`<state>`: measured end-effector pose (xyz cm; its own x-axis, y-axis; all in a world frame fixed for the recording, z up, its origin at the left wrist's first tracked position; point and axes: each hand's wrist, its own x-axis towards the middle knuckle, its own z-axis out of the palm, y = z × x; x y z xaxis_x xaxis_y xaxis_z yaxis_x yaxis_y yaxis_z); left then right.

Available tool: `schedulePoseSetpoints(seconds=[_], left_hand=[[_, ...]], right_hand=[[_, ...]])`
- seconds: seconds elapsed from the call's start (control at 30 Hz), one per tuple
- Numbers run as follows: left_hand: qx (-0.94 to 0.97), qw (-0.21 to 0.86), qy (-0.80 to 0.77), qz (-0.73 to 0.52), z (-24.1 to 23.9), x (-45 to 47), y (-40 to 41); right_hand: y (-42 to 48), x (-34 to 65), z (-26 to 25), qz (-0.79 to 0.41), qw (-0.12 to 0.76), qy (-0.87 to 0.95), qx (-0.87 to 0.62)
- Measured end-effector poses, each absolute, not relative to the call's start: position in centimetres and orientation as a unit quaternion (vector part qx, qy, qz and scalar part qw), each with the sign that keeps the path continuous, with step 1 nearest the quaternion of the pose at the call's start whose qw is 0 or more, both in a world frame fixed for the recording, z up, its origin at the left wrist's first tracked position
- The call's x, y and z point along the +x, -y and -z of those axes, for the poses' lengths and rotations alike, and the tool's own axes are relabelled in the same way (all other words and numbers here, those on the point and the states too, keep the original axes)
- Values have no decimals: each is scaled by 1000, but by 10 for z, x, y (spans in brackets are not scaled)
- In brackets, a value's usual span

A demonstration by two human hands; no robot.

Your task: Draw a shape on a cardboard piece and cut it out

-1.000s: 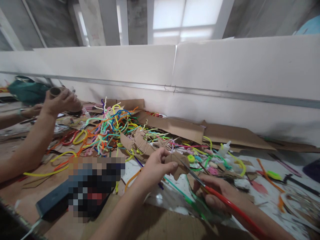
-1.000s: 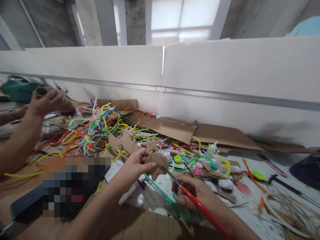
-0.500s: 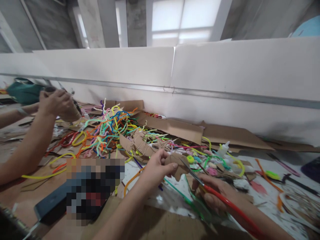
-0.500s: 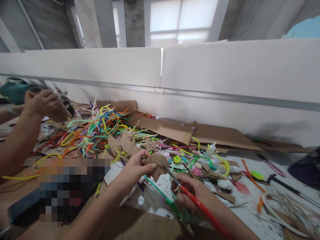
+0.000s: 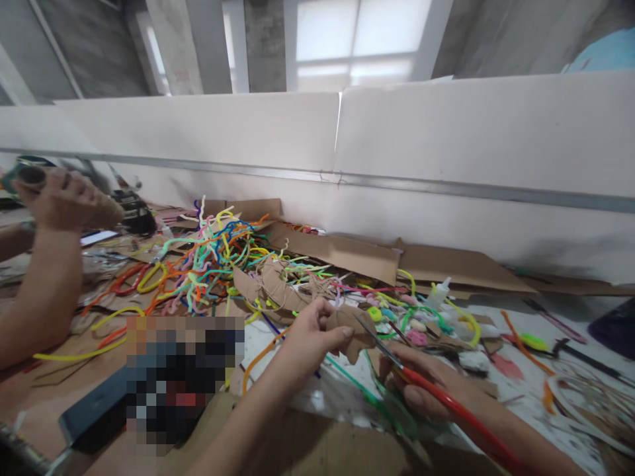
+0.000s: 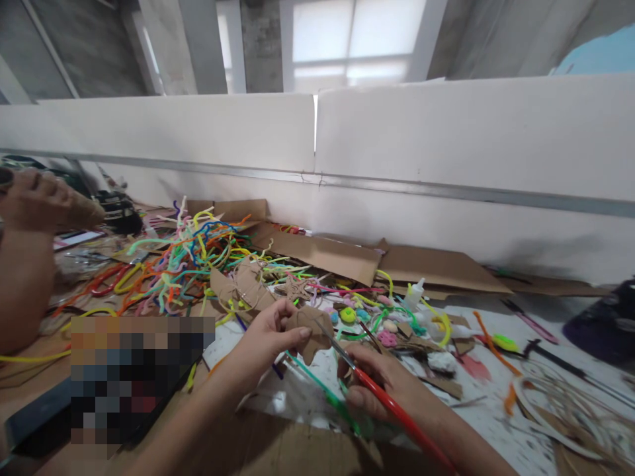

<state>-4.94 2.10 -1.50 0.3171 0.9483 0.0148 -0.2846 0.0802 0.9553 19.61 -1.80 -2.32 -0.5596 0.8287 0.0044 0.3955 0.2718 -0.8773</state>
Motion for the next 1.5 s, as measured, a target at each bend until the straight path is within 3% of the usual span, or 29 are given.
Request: schedulePoseSetpoints(seconds=[0.63, 0.9, 1.17, 1.5], left_hand=[[484, 638, -347, -488, 18, -48, -21], [482, 636, -360, -483, 15, -47, -20], [482, 637, -348, -490, 21, -41, -20], [495, 636, -359, -471, 15, -43, -16]], right_hand=[[23, 187, 28, -559, 273, 672, -402], [21, 185, 27, -552, 289, 673, -398], [18, 198, 30, -437, 270, 757, -404], [20, 193, 24, -487, 261, 737, -389]])
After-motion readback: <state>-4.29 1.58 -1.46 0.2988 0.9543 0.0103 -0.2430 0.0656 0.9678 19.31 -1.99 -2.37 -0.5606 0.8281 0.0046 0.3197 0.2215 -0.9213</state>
